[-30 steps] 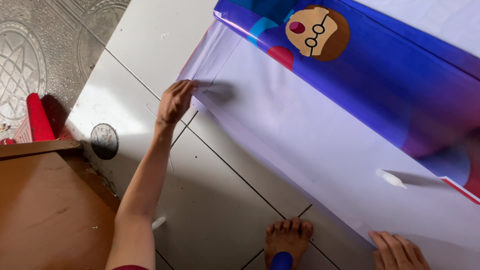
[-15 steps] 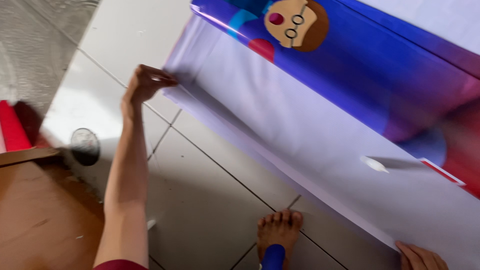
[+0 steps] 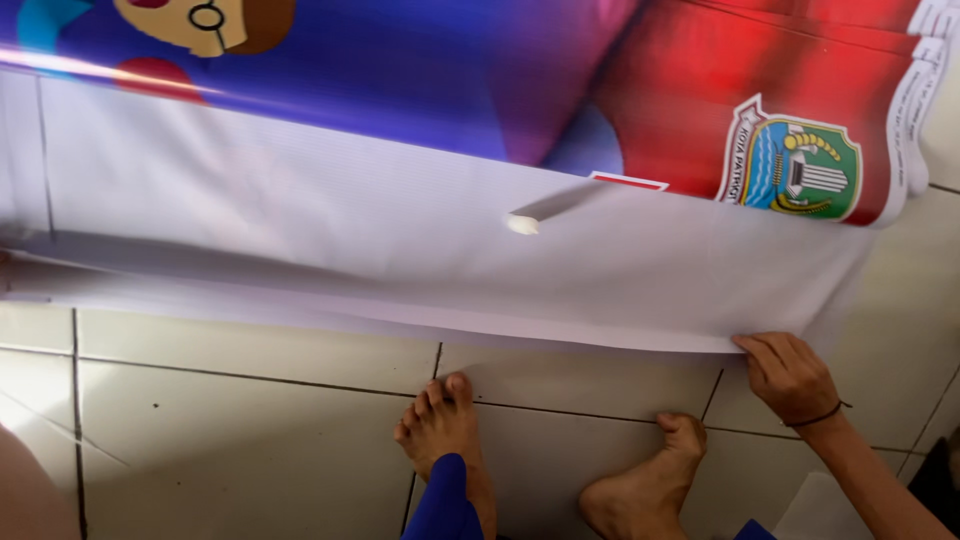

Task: The person sits on the floor and applies glue from a white tube onto the edge of a large white banner. They then press the glued edge down onto the tiled floor to secure it in place.

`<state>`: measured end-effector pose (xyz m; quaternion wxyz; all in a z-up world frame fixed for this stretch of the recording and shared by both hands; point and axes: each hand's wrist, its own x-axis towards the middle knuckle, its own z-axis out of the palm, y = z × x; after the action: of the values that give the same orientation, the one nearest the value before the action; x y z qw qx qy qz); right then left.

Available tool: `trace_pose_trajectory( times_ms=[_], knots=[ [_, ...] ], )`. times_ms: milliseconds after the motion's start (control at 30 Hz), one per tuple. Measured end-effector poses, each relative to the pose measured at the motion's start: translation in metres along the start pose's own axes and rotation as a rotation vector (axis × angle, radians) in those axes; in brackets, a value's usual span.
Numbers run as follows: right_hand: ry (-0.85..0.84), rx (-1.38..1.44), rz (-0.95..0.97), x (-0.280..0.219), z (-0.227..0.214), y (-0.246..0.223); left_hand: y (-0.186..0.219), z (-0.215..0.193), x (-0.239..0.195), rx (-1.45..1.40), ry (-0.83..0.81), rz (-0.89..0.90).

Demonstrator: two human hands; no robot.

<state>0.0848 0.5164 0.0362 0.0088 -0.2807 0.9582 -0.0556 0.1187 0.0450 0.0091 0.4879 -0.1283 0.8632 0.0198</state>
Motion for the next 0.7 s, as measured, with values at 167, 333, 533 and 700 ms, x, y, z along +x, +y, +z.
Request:
trace_pose_trajectory(
  times_ms=[167, 333, 533, 700],
  knots=[
    [-0.026, -0.149, 0.046, -0.031, -0.003, 0.011, 0.003, 0.01, 0.009, -0.181, 0.042, -0.225],
    [0.036, -0.275, 0.223, -0.056, 0.013, 0.019, -0.001, 0.027, 0.014, -0.035, 0.033, -0.176],
    [0.085, -0.352, 0.386, -0.069, 0.019, 0.03, -0.058, -0.079, 0.081, -0.314, 0.463, 0.406],
    [0.054, -0.182, 0.165, -0.003, 0.023, -0.012, -0.008, -0.089, 0.07, -0.355, 0.718, 1.287]
  ],
)
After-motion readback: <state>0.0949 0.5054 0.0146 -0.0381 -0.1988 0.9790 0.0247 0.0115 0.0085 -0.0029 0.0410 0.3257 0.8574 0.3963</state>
